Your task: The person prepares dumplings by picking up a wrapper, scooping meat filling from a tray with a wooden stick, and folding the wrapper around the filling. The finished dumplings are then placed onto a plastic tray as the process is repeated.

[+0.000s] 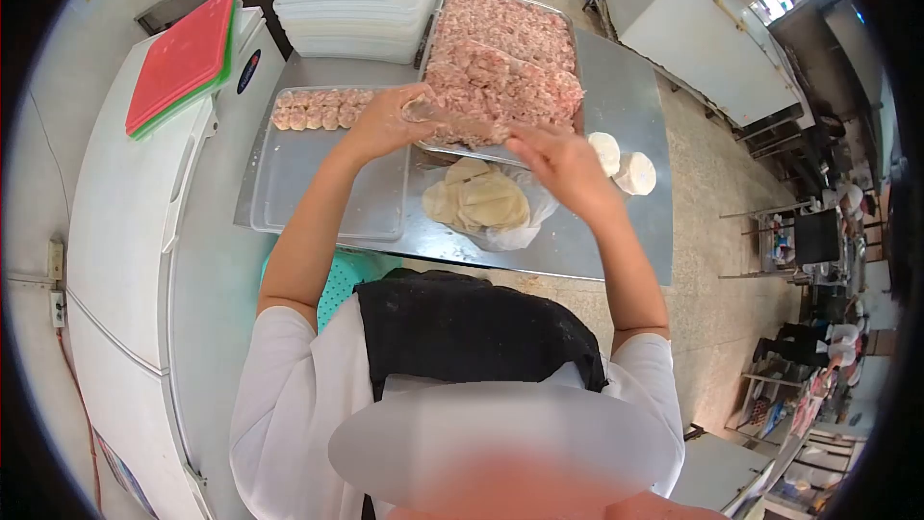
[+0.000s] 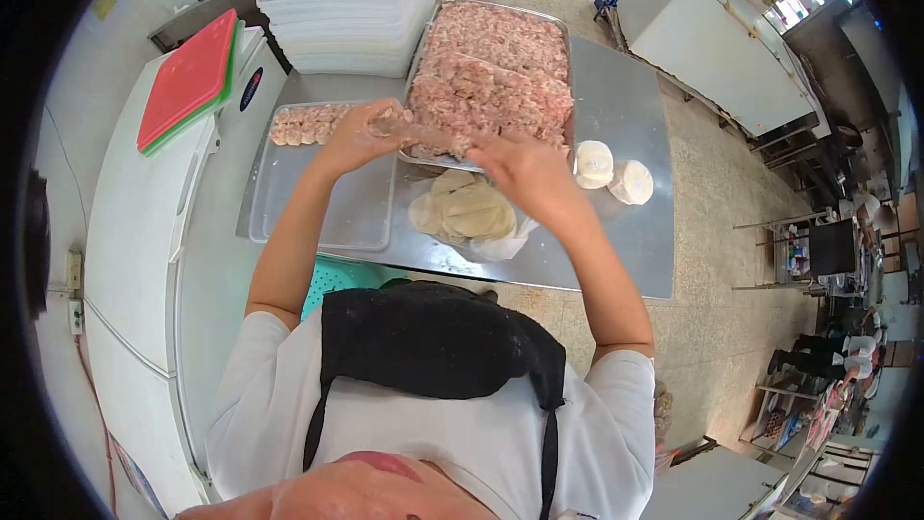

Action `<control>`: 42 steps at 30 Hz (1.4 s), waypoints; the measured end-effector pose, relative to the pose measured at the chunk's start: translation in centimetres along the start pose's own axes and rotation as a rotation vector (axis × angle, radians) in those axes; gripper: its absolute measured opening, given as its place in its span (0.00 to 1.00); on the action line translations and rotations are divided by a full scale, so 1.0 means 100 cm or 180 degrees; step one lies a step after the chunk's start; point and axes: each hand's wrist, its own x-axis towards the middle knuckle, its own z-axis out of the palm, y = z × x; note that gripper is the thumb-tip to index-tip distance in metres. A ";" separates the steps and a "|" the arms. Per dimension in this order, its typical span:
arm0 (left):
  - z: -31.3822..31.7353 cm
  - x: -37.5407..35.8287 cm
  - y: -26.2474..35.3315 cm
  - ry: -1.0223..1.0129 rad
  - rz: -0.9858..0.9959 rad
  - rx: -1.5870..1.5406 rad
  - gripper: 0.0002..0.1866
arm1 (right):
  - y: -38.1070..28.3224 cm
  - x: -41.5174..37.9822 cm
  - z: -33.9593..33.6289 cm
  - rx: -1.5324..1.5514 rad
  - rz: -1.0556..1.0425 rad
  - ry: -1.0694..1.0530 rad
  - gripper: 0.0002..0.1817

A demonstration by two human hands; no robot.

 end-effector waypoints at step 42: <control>0.059 -0.059 -0.110 0.0171 -0.0546 0.0502 0.40 | 0.070 -0.055 0.033 -0.1041 0.1346 -0.0670 0.19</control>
